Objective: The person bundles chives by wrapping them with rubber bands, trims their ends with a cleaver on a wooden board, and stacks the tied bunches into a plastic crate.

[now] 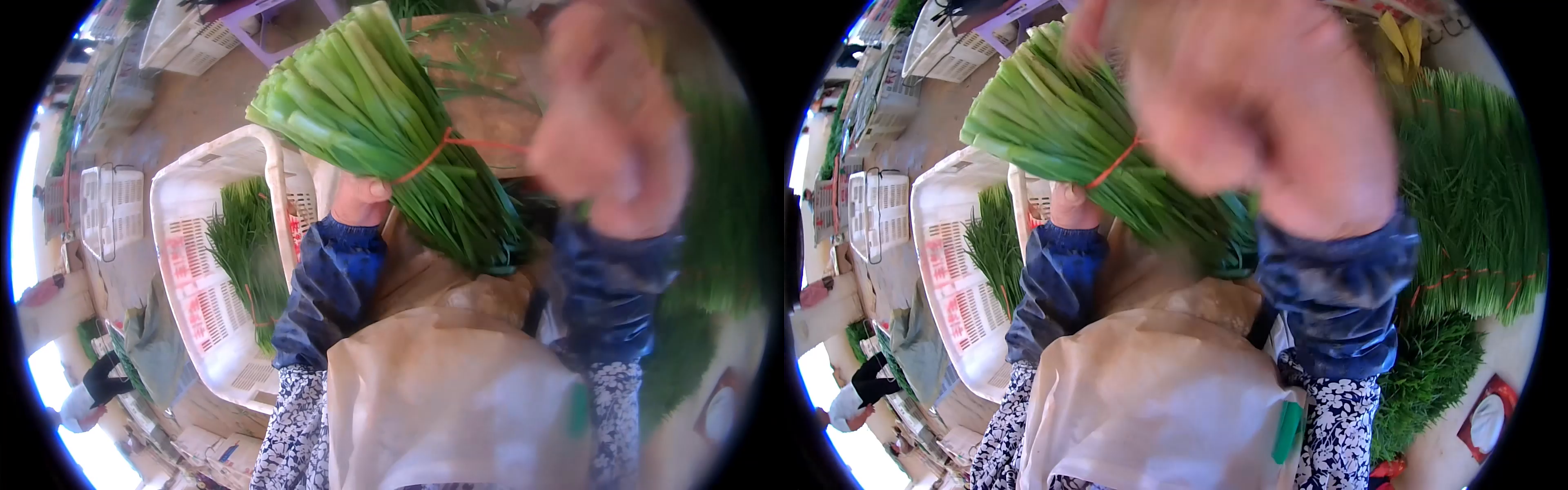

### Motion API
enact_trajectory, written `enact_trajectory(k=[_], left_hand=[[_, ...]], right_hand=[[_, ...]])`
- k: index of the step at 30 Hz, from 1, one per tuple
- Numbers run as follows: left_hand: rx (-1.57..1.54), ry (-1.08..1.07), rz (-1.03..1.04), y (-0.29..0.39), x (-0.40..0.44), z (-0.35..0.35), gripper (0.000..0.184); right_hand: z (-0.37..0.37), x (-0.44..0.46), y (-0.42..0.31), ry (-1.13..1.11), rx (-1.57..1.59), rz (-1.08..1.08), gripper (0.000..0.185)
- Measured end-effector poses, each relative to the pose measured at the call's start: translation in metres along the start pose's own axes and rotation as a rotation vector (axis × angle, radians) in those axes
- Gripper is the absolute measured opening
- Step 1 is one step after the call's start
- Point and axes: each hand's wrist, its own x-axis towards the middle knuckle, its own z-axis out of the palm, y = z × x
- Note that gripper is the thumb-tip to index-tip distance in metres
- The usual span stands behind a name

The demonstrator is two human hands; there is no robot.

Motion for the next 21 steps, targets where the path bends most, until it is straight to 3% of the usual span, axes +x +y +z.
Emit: enact_trajectory(k=[2, 4, 6, 7, 9, 16, 18, 19, 21], left_hand=[[-0.048, -0.023, -0.037, -0.003, 0.000, -0.006, 0.075], [-0.091, -0.024, -0.057, -0.001, -0.002, -0.005, 0.075], [-0.105, -0.010, -0.067, -0.001, -0.004, -0.001, 0.076], [-0.099, -0.018, -0.059, -0.002, -0.006, 0.002, 0.076], [-0.081, -0.031, -0.045, -0.002, -0.003, 0.007, 0.075], [-0.046, -0.010, -0.137, -0.014, -0.003, -0.008, 0.073], [-0.094, 0.024, -0.208, -0.020, 0.000, -0.008, 0.073], [-0.115, 0.040, -0.190, -0.022, 0.000, -0.007, 0.073], [-0.135, 0.062, -0.116, -0.023, -0.001, -0.004, 0.071]], right_hand=[[-0.009, -0.002, -0.004, 0.164, -0.187, -0.153, 0.015], [-0.005, -0.005, 0.005, 0.178, -0.387, -0.168, 0.021], [0.000, -0.009, 0.041, 0.100, -0.568, -0.082, 0.042], [0.008, -0.010, 0.061, 0.214, -0.656, -0.299, 0.039], [0.015, -0.015, 0.071, 0.240, -0.797, -0.299, 0.035], [0.012, -0.009, 0.073, 0.235, -0.829, -0.312, 0.012], [0.003, -0.009, 0.049, -0.165, -0.076, 0.068, 0.009], [-0.001, -0.011, 0.041, -0.162, -0.078, 0.074, 0.009], [-0.015, -0.017, 0.027, -0.481, -0.364, 0.030, 0.013]])
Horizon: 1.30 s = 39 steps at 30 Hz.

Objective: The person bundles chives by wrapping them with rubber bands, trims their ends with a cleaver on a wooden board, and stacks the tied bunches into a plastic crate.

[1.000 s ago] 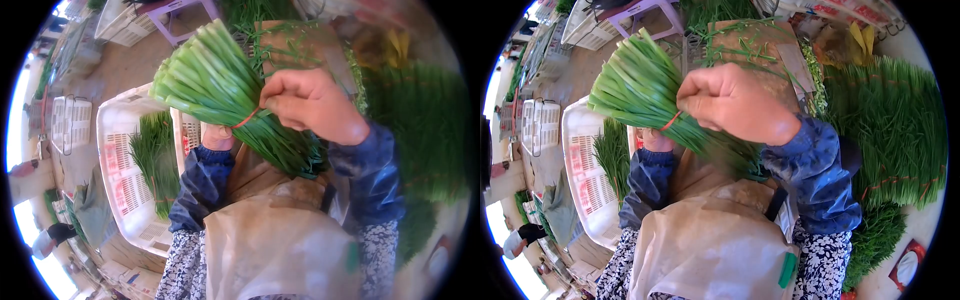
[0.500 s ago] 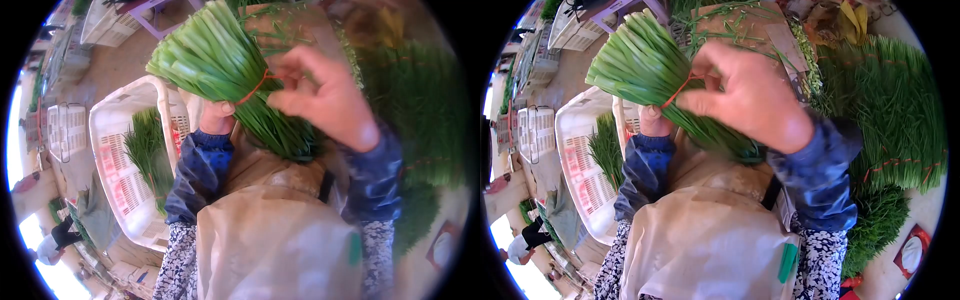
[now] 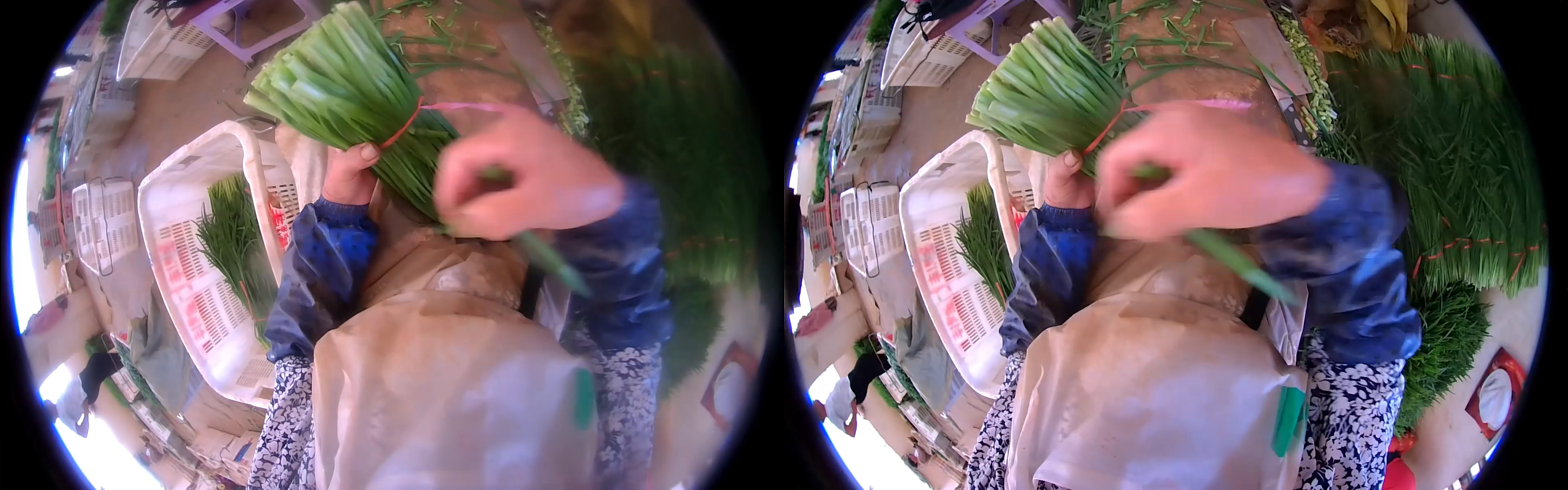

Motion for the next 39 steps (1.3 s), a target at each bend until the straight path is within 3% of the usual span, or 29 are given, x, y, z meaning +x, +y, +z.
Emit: enact_trajectory(k=[2, 4, 5, 7, 9, 11, 14, 17, 19, 20, 26, 28, 29, 32, 35, 38, 39], left_hand=[[-0.056, -0.027, -0.007, -0.003, -0.002, -0.017, 0.071], [-0.079, -0.005, -0.002, 0.000, -0.010, -0.021, 0.074], [-0.098, -0.011, -0.009, 0.000, -0.008, -0.019, 0.076], [-0.108, -0.054, -0.023, -0.006, -0.004, -0.028, 0.080], [-0.011, -0.085, -0.015, -0.008, -0.005, -0.036, 0.088], [0.072, -0.158, 0.046, -0.002, -0.007, -0.026, 0.092], [0.090, -0.216, 0.108, 0.006, -0.008, -0.010, 0.091], [-0.058, -0.049, 0.002, 0.005, -0.010, -0.017, 0.106], [-0.017, -0.053, 0.022, 0.006, -0.011, -0.018, 0.109], [0.003, -0.062, 0.017, 0.006, -0.012, -0.018, 0.109], [0.125, -0.178, 0.045, 0.009, -0.011, -0.010, 0.097], [0.135, -0.183, 0.064, 0.004, -0.009, -0.013, 0.093], [0.139, -0.187, 0.074, 0.004, -0.007, -0.011, 0.092], [0.145, -0.148, 0.088, 0.004, -0.005, -0.004, 0.079], [0.219, -0.194, 0.072, 0.005, 0.000, -0.013, 0.069], [0.056, -0.067, -0.078, 0.001, 0.000, 0.004, 0.060], [0.089, -0.202, 0.111, 0.005, 0.001, 0.023, 0.059]], right_hand=[[-0.027, -0.039, 0.003, 0.167, -0.017, 0.120, 0.018], [-0.053, -0.072, 0.026, 0.407, -0.267, 0.377, 0.019], [-0.056, -0.078, 0.038, 0.416, -0.271, 0.377, 0.019], [-0.055, -0.087, 0.062, 0.499, -1.218, 0.363, 0.018], [-0.043, -0.054, 0.077, 0.701, -0.922, -0.078, 0.020], [-0.016, -0.017, 0.057, 0.744, -0.431, -0.039, 0.023], [0.011, 0.026, 0.055, 0.594, 0.115, -0.031, 0.021], [0.017, 0.044, 0.051, 0.628, 0.069, -0.136, 0.021], [0.008, 0.038, 0.027, 0.502, 0.012, 0.208, 0.022], [0.007, 0.038, 0.029, 0.502, 0.016, 0.206, 0.022], [-0.004, 0.038, 0.047, 0.531, -0.298, -0.078, 0.018], [-0.009, 0.040, 0.039, 0.500, 0.117, 0.104, 0.021], [-0.008, 0.041, 0.039, 0.482, 0.196, 0.065, 0.024], [-0.006, 0.047, 0.036, 0.340, 0.333, 0.097, 0.022], [-0.008, 0.050, 0.032, 0.398, 0.429, 0.098, 0.018], [-0.012, 0.059, 0.028, 0.441, 0.584, 0.081, 0.015], [-0.011, 0.064, 0.028, 0.455, 0.627, 0.093, 0.016]])
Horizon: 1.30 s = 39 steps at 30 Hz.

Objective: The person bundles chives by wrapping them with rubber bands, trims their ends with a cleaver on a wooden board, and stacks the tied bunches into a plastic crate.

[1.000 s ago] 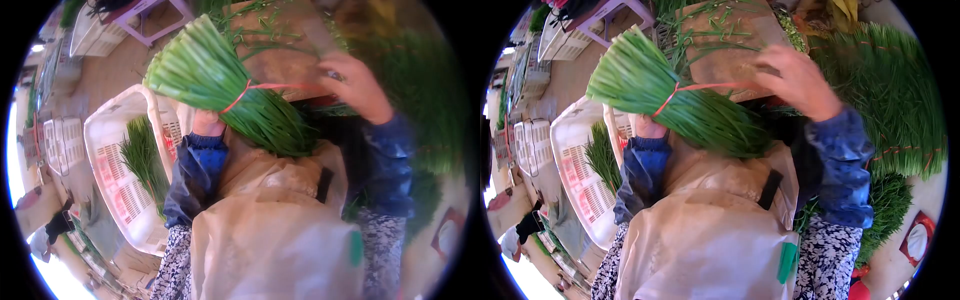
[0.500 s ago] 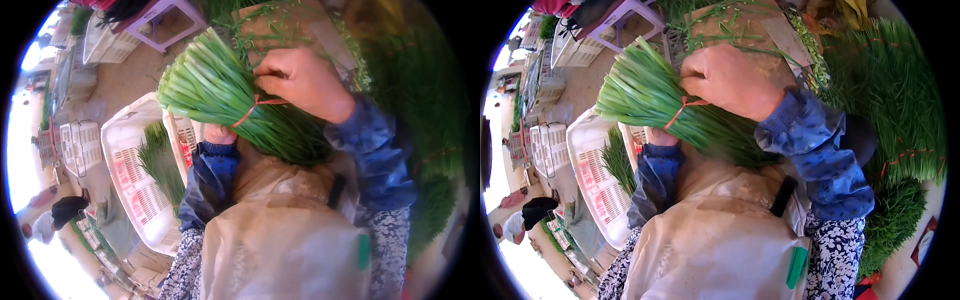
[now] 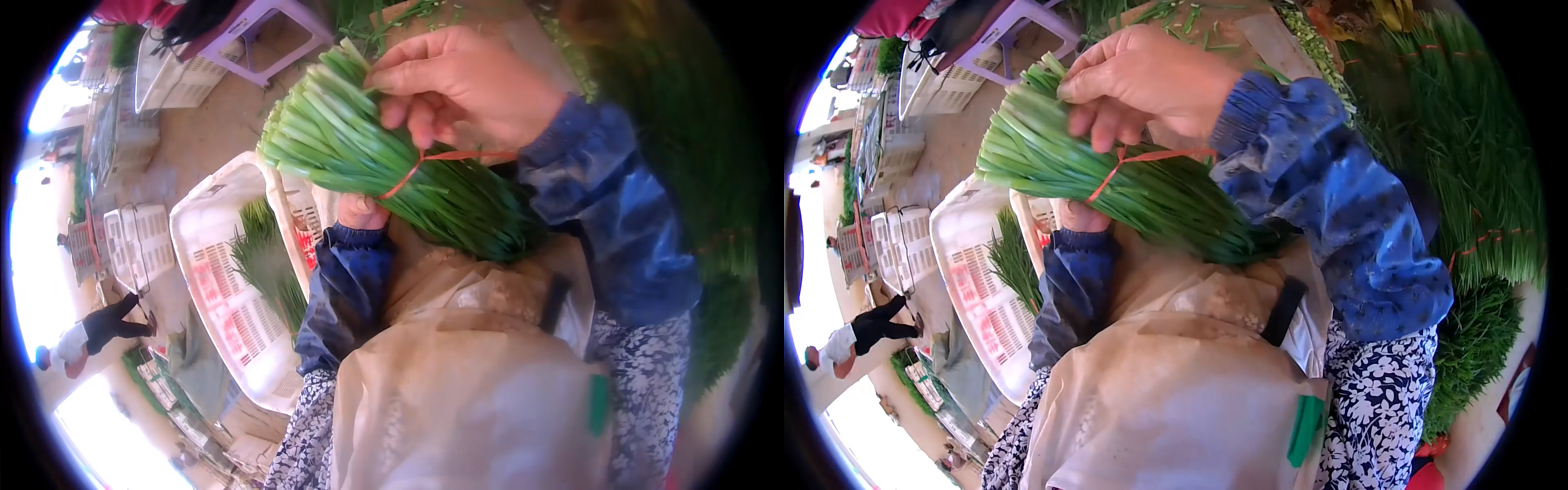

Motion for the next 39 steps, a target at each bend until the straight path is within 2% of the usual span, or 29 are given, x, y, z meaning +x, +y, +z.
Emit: enact_trajectory(k=[1, 2, 5, 6, 8, 12, 15, 17, 18, 20, 21, 22, 23, 24, 25, 27, 29, 30, 31, 33, 37, 39], left_hand=[[0.023, -0.067, 0.093, 0.001, 0.001, 0.001, 0.059], [0.040, -0.133, 0.187, 0.002, 0.002, 0.002, 0.059], [0.022, -0.092, -0.045, -0.001, -0.015, -0.035, 0.078], [0.022, -0.059, -0.092, -0.002, -0.017, -0.039, 0.085], [0.009, 0.023, -0.129, -0.007, -0.019, -0.045, 0.095], [0.124, 0.046, -0.136, 0.000, -0.012, -0.022, 0.101], [0.064, 0.079, -0.131, -0.005, -0.012, -0.029, 0.099], [0.074, 0.060, -0.170, -0.003, -0.014, -0.033, 0.098], [0.066, 0.059, -0.197, -0.007, -0.014, -0.038, 0.095], [-0.020, 0.110, -0.232, -0.016, -0.016, -0.048, 0.085], [-0.031, 0.130, -0.202, -0.016, -0.016, -0.045, 0.085], [-0.067, 0.181, -0.188, -0.014, -0.016, -0.038, 0.075], [-0.107, 0.227, -0.174, -0.011, -0.014, -0.032, 0.067], [-0.123, 0.243, -0.139, -0.009, -0.011, -0.030, 0.067], [-0.118, 0.258, -0.168, -0.007, -0.011, -0.026, 0.065], [-0.125, 0.264, -0.184, -0.004, -0.007, -0.020, 0.064], [-0.084, 0.260, -0.224, -0.004, -0.004, -0.016, 0.062], [-0.087, 0.264, -0.206, -0.003, -0.005, -0.016, 0.062], [-0.079, 0.263, -0.212, -0.002, -0.006, -0.016, 0.059], [-0.064, 0.254, -0.235, 0.000, -0.007, -0.016, 0.052], [-0.112, 0.278, -0.198, -0.002, -0.007, -0.014, 0.047], [-0.028, 0.234, -0.202, 0.001, -0.005, -0.011, 0.047]], right_hand=[[0.000, 0.003, 0.000, 0.017, 0.041, 0.016, 0.017], [-0.010, 0.009, -0.001, -0.063, 0.045, 0.000, 0.017], [-0.008, 0.030, 0.007, -0.026, 0.070, -0.067, 0.023], [-0.010, 0.029, 0.007, -0.104, 0.270, -0.024, 0.013], [-0.012, 0.028, 0.009, -0.081, 0.300, -0.037, 0.011], [-0.006, 0.028, 0.008, 0.031, 0.341, -0.096, 0.009], [-0.002, 0.031, 0.007, 0.121, 0.385, -0.127, 0.010], [-0.006, 0.041, 0.005, 0.126, 0.552, -0.366, 0.012], [-0.005, 0.038, 0.001, 0.131, 0.551, -0.353, 0.012], [-0.005, 0.025, -0.019, 0.631, -0.362, -1.019, 0.015], [-0.033, 0.016, -0.034, 0.489, -0.216, -0.926, 0.016], [-0.061, 0.006, -0.049, 0.371, -0.069, -0.819, 0.017], [-0.083, -0.004, -0.046, 0.503, -0.650, -0.711, 0.016], [-0.106, -0.013, -0.043, 0.625, -1.229, -0.613, 0.015], [-0.114, -0.014, -0.026, 0.595, -1.248, -0.623, 0.015], [-0.115, -0.024, -0.009, 0.363, -1.960, -0.877, 0.014], [-0.035, -0.036, 0.004, 0.387, -1.045, -0.321, 0.015], [-0.020, -0.030, 0.017, 0.330, -0.742, -0.412, 0.010], [-0.007, -0.024, 0.024, 0.316, -0.658, -0.437, 0.011], [0.002, -0.010, 0.032, 0.270, -0.789, -0.337, 0.017], [0.004, 0.003, 0.037, 0.226, -0.866, -0.317, 0.011], [0.004, 0.003, 0.033, 0.267, -0.656, -0.218, 0.012]])
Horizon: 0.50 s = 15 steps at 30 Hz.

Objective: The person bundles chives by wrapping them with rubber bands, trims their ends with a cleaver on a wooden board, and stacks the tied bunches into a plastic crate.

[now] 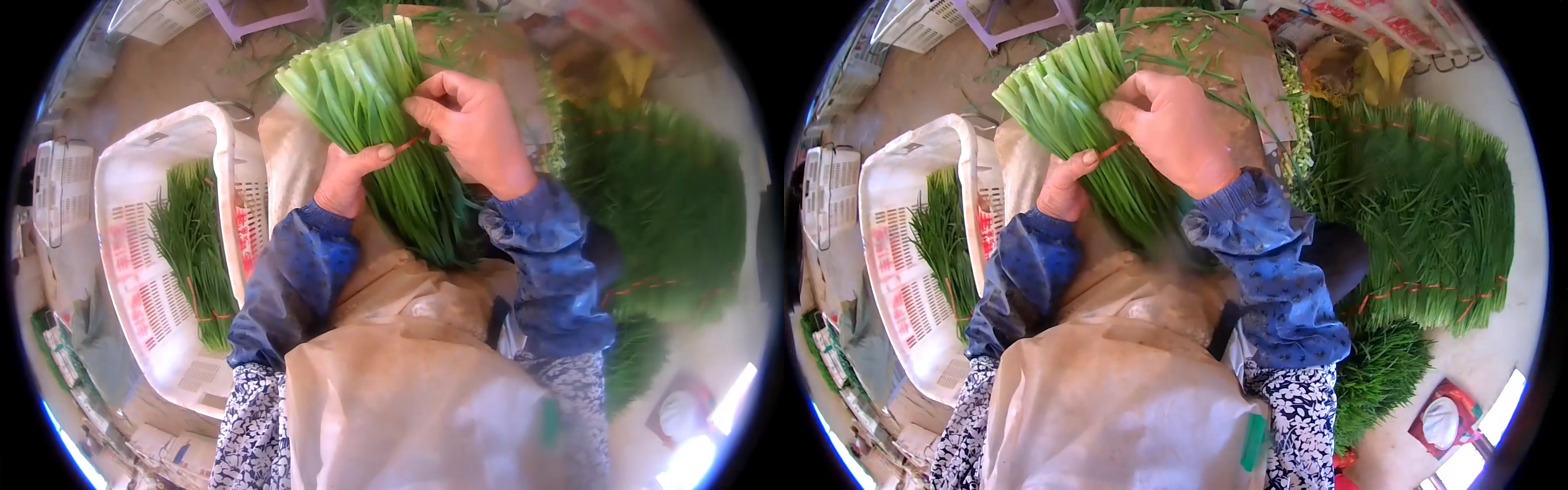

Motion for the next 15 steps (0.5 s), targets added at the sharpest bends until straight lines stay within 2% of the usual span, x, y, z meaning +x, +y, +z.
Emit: enact_trajectory(k=[4, 6, 7, 8, 11, 12, 14, 15], left_hand=[[-0.004, 0.000, 0.002, 0.002, 0.003, 0.008, 0.047], [0.007, -0.033, -0.004, 0.003, 0.002, 0.006, 0.045], [0.007, -0.031, -0.008, 0.003, 0.002, 0.006, 0.045], [0.022, -0.037, -0.005, 0.002, 0.003, 0.005, 0.044], [0.047, -0.049, 0.000, 0.001, 0.003, 0.005, 0.042], [0.066, -0.058, 0.011, 0.001, 0.003, 0.005, 0.042], [0.036, -0.059, 0.010, 0.002, 0.004, 0.007, 0.042], [0.002, -0.058, 0.012, 0.001, 0.002, 0.007, 0.042]], right_hand=[[-0.002, 0.002, 0.003, 0.056, -0.152, -0.033, 0.013], [-0.004, 0.004, 0.001, 0.011, -0.134, -0.009, 0.013], [-0.008, 0.005, -0.002, -0.044, 0.023, 0.040, 0.010], [-0.012, 0.006, -0.008, -0.045, 0.024, 0.044, 0.010], [-0.023, 0.012, -0.030, -0.133, 0.638, 0.218, 0.008], [-0.041, 0.028, -0.019, -0.320, 0.798, 0.047, 0.014], [-0.070, 0.035, -0.040, -0.207, 1.190, -0.189, 0.014], [-0.106, 0.022, -0.068, -0.134, 1.264, -0.264, 0.015]])
